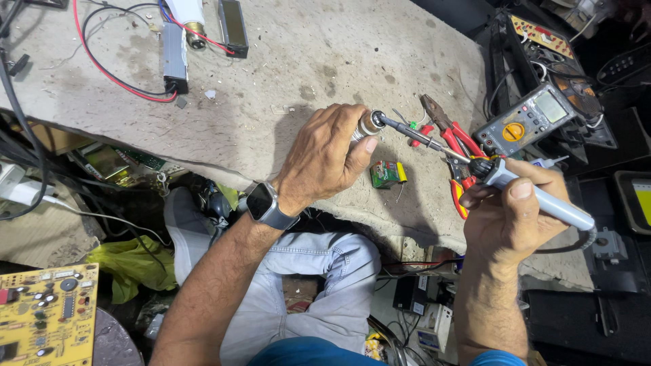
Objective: The person strips wires, solders them to a lightbulb base, applies glue, and wraps the assembly with electrical tape. The person uses a soldering iron, wire strippers, a screwdriver, and electrical tape to complete the assembly.
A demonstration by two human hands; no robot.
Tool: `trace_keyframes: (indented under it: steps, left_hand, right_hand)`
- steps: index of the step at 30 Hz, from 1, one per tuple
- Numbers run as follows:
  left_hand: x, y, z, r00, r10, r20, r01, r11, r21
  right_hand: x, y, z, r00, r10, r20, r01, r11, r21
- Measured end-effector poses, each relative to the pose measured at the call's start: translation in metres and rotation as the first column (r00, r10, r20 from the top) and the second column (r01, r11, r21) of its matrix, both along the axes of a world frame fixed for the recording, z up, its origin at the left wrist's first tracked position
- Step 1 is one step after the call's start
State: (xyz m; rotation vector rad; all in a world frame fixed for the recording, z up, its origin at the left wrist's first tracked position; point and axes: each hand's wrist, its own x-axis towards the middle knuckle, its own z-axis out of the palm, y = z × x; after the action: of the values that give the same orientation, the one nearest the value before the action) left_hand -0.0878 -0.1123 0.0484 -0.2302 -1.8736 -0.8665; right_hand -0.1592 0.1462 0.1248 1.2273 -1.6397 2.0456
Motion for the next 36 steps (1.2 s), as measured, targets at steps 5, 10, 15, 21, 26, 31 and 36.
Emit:
trace_keyframes:
  steps: [5, 10, 15, 21, 26, 31, 36]
  left_hand:
    - [0.002, -0.001, 0.001, 0.999, 0.008, -0.036, -0.008, 1.000, -0.002]
    - [0.001, -0.001, -0.002, 1.000, -0.006, -0.023, 0.006, 1.000, 0.005]
    - [0.002, -0.001, 0.002, 1.000, -0.004, -0.028, 0.004, 1.000, 0.001]
    - [-0.002, 0.004, -0.006, 1.000, 0.011, -0.021, -0.012, 0.999, -0.031]
    - [-0.005, 0.013, -0.024, 0.998, -0.034, 0.047, 0.035, 0.999, -0.021]
    - [-0.001, 0.012, -0.025, 0.997, -0.031, 0.077, 0.034, 0.999, -0.041]
    - [0.002, 0.018, -0.028, 0.987, -0.064, 0.145, 0.060, 0.998, 0.034]
  right_hand:
    - [0.001, 0.000, 0.005, 1.000, 0.008, 0.009, -0.008, 0.999, -0.040]
    - [-0.002, 0.004, 0.003, 1.000, 0.006, 0.002, -0.006, 1.000, -0.007]
    - [-0.005, 0.006, -0.001, 1.000, 0.010, -0.023, -0.010, 1.000, -0.005]
    - [-0.025, 0.058, -0.009, 0.990, 0.051, 0.130, -0.009, 0.952, -0.306]
    - [-0.043, 0.146, -0.045, 0.954, -0.002, 0.300, 0.116, 0.925, -0.363]
    - [-0.049, 0.174, -0.084, 0.917, -0.060, 0.393, 0.197, 0.927, -0.319]
    - [-0.028, 0.160, -0.096, 0.909, -0.347, 0.232, 0.363, 0.931, -0.028]
